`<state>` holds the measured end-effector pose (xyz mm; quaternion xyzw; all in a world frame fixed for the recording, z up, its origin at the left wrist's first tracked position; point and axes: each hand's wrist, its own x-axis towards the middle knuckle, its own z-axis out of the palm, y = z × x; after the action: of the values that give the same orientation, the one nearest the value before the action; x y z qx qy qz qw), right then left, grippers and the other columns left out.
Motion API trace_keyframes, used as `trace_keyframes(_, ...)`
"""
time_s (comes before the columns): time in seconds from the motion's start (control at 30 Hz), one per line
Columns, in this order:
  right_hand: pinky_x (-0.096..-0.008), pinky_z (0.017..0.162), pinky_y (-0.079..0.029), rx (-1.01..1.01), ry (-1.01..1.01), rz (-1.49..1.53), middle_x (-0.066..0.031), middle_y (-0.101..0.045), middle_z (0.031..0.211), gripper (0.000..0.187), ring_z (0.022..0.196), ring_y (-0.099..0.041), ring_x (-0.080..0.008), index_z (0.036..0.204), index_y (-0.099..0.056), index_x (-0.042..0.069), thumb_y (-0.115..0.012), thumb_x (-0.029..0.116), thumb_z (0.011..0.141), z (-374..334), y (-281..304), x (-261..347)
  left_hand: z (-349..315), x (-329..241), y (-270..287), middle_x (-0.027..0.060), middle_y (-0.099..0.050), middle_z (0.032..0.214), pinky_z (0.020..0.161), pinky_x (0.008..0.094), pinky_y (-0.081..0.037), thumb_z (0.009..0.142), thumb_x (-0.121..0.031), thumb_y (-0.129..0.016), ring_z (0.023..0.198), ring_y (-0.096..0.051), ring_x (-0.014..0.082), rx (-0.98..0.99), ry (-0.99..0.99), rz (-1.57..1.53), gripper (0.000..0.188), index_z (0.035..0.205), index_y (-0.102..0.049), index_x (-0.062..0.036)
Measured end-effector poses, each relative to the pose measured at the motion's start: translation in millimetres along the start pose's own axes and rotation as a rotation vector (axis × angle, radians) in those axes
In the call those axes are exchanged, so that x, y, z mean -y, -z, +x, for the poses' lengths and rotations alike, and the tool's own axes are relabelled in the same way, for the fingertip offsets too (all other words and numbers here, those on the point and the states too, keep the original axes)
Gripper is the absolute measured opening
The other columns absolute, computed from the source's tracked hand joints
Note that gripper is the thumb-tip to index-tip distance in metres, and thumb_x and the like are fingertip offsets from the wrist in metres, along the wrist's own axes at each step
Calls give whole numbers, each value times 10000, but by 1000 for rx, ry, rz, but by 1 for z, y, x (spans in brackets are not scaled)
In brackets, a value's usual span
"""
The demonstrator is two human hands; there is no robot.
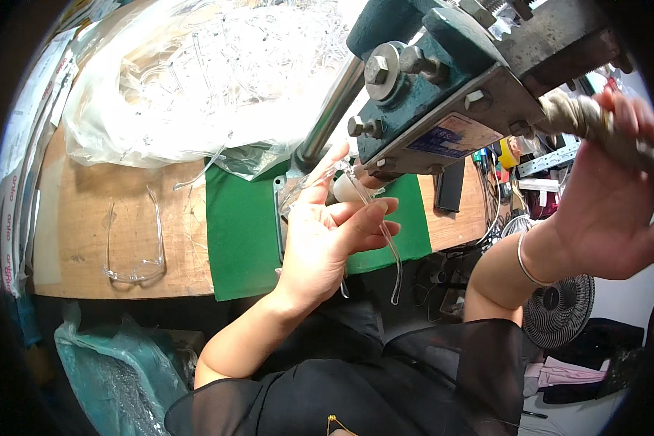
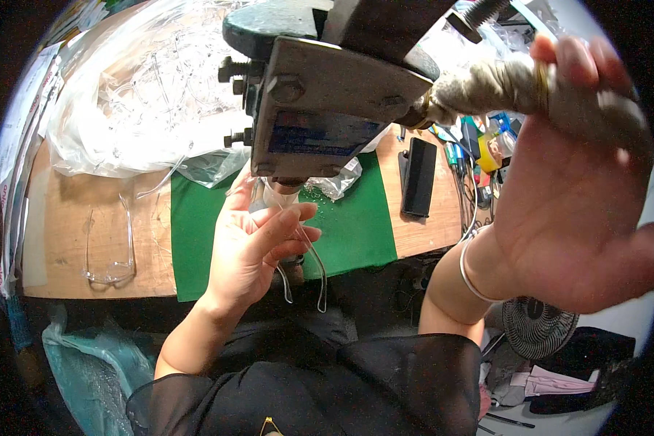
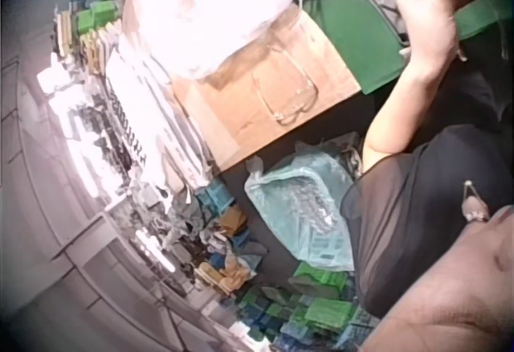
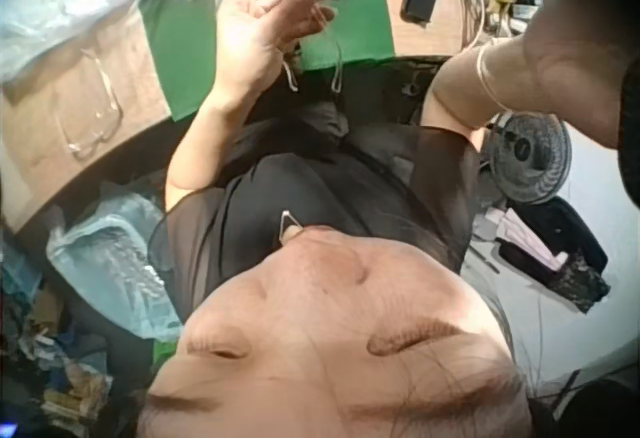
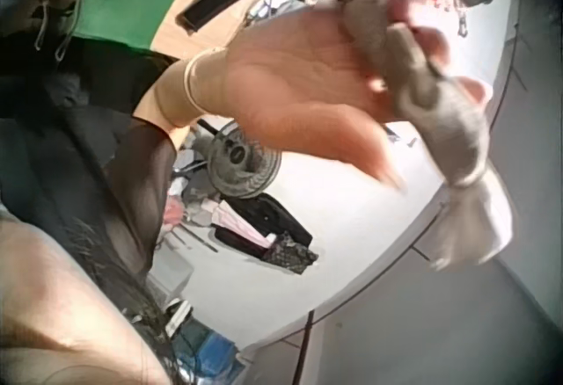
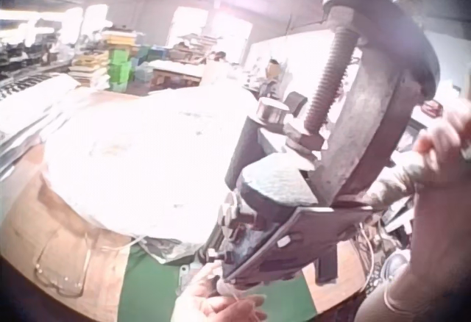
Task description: The person repeatedly picks up clear plastic glasses frames, places them on a green mat under a press machine, and operates the machine to press a component onto each frame. The person then removes the frame and repeats the process with additional frames from a nearby pile.
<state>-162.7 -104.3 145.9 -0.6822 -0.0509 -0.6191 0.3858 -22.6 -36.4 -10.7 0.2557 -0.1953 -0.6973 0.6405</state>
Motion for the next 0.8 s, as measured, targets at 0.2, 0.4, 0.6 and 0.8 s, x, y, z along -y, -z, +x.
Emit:
trace_keyframes(0.2,-367,965,-218,235,-29,-115,39,-416,749,418,802,-413,-149,824,-499,171,-704,475,623,-43,16,17,10,0,-3,119,-598,906,660,283,-525,789,-63,-603,735,-613,182,-4,67,-27,726,1343,-135,-97)
trace_keyframes(0.4,-352,924,-216,189,86,-242,54,-375,668,429,692,-359,-120,656,-468,188,-668,564,609,-72,9,9,10,2,-6,92,-586,918,674,279,-520,769,-81,-637,745,-605,170,-31,40,-60,753,1342,-151,-119)
trace_keyframes(0.6,-405,984,-198,11,-92,-266,-37,-436,904,424,896,-405,-199,886,-489,135,-510,534,744,-39,19,26,-12,4,12,163,-538,1052,664,266,-507,748,52,-557,763,-607,190,30,-250,234,641,1303,-265,-82)
trace_keyframes(0.8,-330,875,-378,110,-89,-729,-171,-510,1073,338,1002,-493,-243,1069,-485,-31,-465,227,850,-117,70,-29,-36,-5,37,234,-367,1262,850,350,-424,856,-258,-478,1022,-509,255,95,-444,125,268,998,-531,-37)
